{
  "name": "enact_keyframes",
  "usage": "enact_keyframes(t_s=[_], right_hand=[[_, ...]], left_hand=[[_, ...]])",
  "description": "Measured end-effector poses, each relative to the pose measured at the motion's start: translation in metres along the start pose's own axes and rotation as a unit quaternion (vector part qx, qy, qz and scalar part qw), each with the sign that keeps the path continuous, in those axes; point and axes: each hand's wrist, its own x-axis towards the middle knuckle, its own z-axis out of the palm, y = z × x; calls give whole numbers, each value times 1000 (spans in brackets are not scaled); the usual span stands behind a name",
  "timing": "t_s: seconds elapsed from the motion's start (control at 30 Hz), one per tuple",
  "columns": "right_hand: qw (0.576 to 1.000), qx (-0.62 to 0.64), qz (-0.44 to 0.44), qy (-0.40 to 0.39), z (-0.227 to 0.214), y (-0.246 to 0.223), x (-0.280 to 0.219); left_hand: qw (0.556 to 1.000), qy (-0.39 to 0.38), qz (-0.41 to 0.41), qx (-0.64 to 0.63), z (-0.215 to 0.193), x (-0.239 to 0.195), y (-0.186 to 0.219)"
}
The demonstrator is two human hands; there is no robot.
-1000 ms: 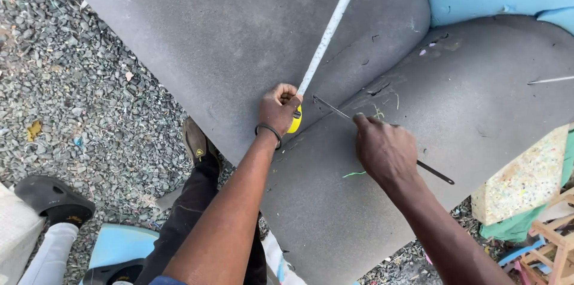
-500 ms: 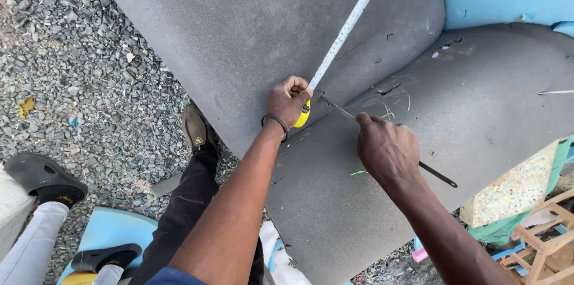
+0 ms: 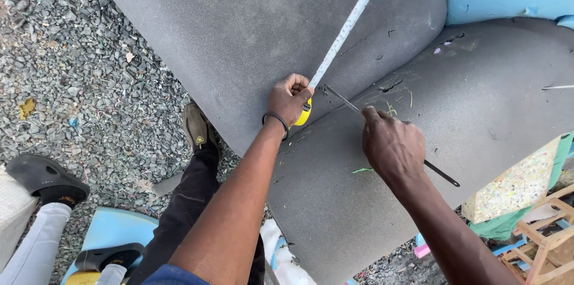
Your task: The person measures a large sheet of gray foam using a tape measure and marks it with a knife. They then cut the foam along the marked lines using the knife and a straight edge as a guide. The person repeats the measuring and cutting process on different sections of the foam.
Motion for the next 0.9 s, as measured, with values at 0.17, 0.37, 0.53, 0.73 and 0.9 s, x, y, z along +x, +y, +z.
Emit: enact_keyframes(t_s=[0.17,0.37,0.53,0.73,0.9], right_hand=[[1000,12,5,7,-2,-10,7],[999,0,-26,21,1,-5,2],[1000,3,-21,-16,4,7,-9],[998,24,-43,50,-2,-4,9],[1000,-21,-9,3,-2,11,-15]], left_hand=[[1000,-1,5,-1,0,0,0],[1000,-5,1,3,0,1,-1],[1000,-5,-1,4,-1,2,-1],[1000,4,-4,30,-1,-3,9],[994,35,-9,107,8,-13,23]])
